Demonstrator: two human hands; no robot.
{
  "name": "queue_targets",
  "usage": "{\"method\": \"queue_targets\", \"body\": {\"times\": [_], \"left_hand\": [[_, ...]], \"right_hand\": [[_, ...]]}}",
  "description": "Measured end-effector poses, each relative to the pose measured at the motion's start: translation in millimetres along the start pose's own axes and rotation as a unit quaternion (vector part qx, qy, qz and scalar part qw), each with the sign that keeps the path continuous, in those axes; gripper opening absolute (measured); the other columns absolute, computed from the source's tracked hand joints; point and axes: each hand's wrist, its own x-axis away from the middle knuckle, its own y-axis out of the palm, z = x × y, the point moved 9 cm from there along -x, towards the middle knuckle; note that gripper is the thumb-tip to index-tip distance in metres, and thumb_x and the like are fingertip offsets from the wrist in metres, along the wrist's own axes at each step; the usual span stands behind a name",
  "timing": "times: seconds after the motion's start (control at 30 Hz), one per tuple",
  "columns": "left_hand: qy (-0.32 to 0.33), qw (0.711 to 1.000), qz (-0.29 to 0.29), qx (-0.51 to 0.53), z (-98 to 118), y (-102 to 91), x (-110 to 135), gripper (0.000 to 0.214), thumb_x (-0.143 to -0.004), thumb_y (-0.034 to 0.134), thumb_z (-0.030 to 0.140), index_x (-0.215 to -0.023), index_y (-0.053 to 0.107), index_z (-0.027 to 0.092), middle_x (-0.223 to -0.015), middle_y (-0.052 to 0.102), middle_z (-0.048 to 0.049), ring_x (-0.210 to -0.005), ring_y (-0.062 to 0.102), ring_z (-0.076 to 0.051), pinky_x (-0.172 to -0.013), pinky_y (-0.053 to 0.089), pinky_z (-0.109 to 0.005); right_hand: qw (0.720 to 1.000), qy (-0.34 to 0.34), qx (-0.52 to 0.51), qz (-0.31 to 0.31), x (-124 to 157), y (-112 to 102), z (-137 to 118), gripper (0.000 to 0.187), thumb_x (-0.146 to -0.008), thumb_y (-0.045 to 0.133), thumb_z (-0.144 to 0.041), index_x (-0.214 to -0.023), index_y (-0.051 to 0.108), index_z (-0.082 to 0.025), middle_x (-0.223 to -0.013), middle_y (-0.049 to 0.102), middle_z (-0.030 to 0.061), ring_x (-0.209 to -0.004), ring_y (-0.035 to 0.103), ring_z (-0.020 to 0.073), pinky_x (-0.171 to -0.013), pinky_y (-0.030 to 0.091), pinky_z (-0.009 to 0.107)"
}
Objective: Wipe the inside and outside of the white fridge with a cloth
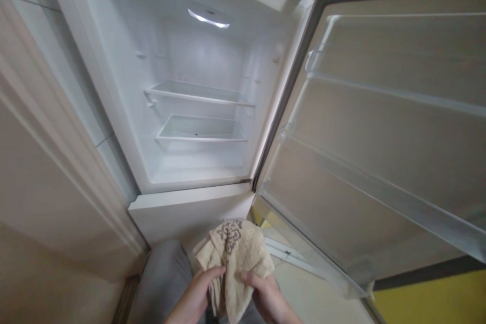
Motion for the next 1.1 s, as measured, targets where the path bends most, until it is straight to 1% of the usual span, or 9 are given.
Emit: {"method": "queue_targets", "body": {"times": [0.2,0.37,0.5,0.6,0.73,0.8,0.9,1.03,1.1], "left_hand": [[-0.012,1.0,0.0,0.002,-6,-10.6,-1,0.065,-0.056,0.095,0.038,-0.116,0.079,0.02,-0.109,0.08,-0.0114,-0.129,0.065,-0.041,-0.114,0.052,-0.044],[-0.038,0.997,-0.015,0.067,-23,-21.5,-7,0.078,-0.066,0.092,0.028,-0.139,0.067,0.016,-0.122,0.077,-0.0146,-0.131,0.064,-0.039,-0.119,0.046,-0.047],[-0.034,0.986,-0.041,0.156,-28,-17.3,-13,0.078,-0.076,0.084,0.025,-0.15,0.058,0.02,-0.132,0.073,-0.0128,-0.136,0.061,-0.034,-0.12,0.046,-0.045],[-0.046,0.982,0.0,0.181,-28,-13.1,-17,0.077,-0.076,0.081,0.02,-0.149,0.058,0.018,-0.13,0.074,-0.0137,-0.132,0.064,-0.036,-0.116,0.051,-0.049],[-0.083,0.985,0.044,0.142,-21,2.1,-21,0.061,-0.081,0.08,0.013,-0.139,0.064,0.012,-0.125,0.075,-0.0166,-0.122,0.071,-0.033,-0.11,0.057,-0.045],[-0.081,0.989,0.045,0.117,-7,11.7,-26,0.052,-0.081,0.08,0.011,-0.131,0.069,0.01,-0.122,0.076,-0.018,-0.117,0.073,-0.033,-0.107,0.059,-0.043],[-0.017,0.994,0.056,0.089,35,21.9,-40,0.045,-0.08,0.08,0.009,-0.124,0.072,0.011,-0.116,0.078,-0.0172,-0.111,0.076,-0.033,-0.103,0.06,-0.045],[0.156,0.986,0.058,0.001,124,53.1,-64,0.038,-0.081,0.081,0.016,-0.119,0.074,0.016,-0.118,0.078,-0.0128,-0.111,0.075,-0.03,-0.108,0.056,-0.047],[0.285,0.947,0.058,-0.134,178,87.9,-69,0.027,-0.082,0.08,0.019,-0.109,0.076,0.016,-0.117,0.078,-0.0114,-0.116,0.073,-0.028,-0.115,0.051,-0.045]], "right_hand": [[0.994,-0.018,-0.025,0.109,0,-24,4,0.075,-0.063,0.086,-0.03,-0.133,0.065,-0.019,-0.124,0.076,0.0088,-0.123,0.069,0.031,-0.117,0.047,0.045],[0.985,-0.019,-0.031,0.167,4,-34,-19,0.078,-0.057,0.084,-0.03,-0.131,0.064,-0.017,-0.122,0.076,0.0103,-0.121,0.07,0.0333,-0.114,0.05,0.047],[0.987,-0.037,0.005,0.155,4,-33,-42,0.077,-0.051,0.087,-0.03,-0.125,0.068,-0.015,-0.116,0.078,0.0109,-0.12,0.069,0.0352,-0.115,0.049,0.048],[0.991,-0.041,0.016,0.125,0,-32,-43,0.074,-0.053,0.088,-0.032,-0.123,0.068,-0.017,-0.12,0.077,0.0109,-0.121,0.069,0.0346,-0.115,0.048,0.048],[0.995,-0.032,0.044,0.089,-7,-35,-32,0.07,-0.062,0.09,-0.04,-0.124,0.067,-0.018,-0.13,0.072,0.0115,-0.125,0.066,0.0306,-0.116,0.047,0.044],[0.994,-0.02,0.065,0.085,-10,-43,-27,0.068,-0.066,0.09,-0.047,-0.123,0.066,-0.019,-0.13,0.071,0.0113,-0.12,0.068,0.0272,-0.109,0.051,0.04],[0.99,-0.005,0.116,0.08,-13,-62,-22,0.062,-0.072,0.087,-0.055,-0.12,0.065,-0.021,-0.114,0.072,0.0065,-0.094,0.07,0.0196,-0.08,0.054,0.03],[0.98,-0.003,0.194,0.048,-17,-89,-4,0.061,-0.066,0.089,-0.06,-0.106,0.065,-0.022,-0.093,0.067,-0.0003,-0.073,0.063,0.0122,-0.065,0.043,0.023],[0.975,-0.006,0.217,0.037,-20,-101,9,0.061,-0.061,0.09,-0.062,-0.098,0.064,-0.021,-0.086,0.065,-0.0009,-0.069,0.059,0.0111,-0.063,0.04,0.023]]}}
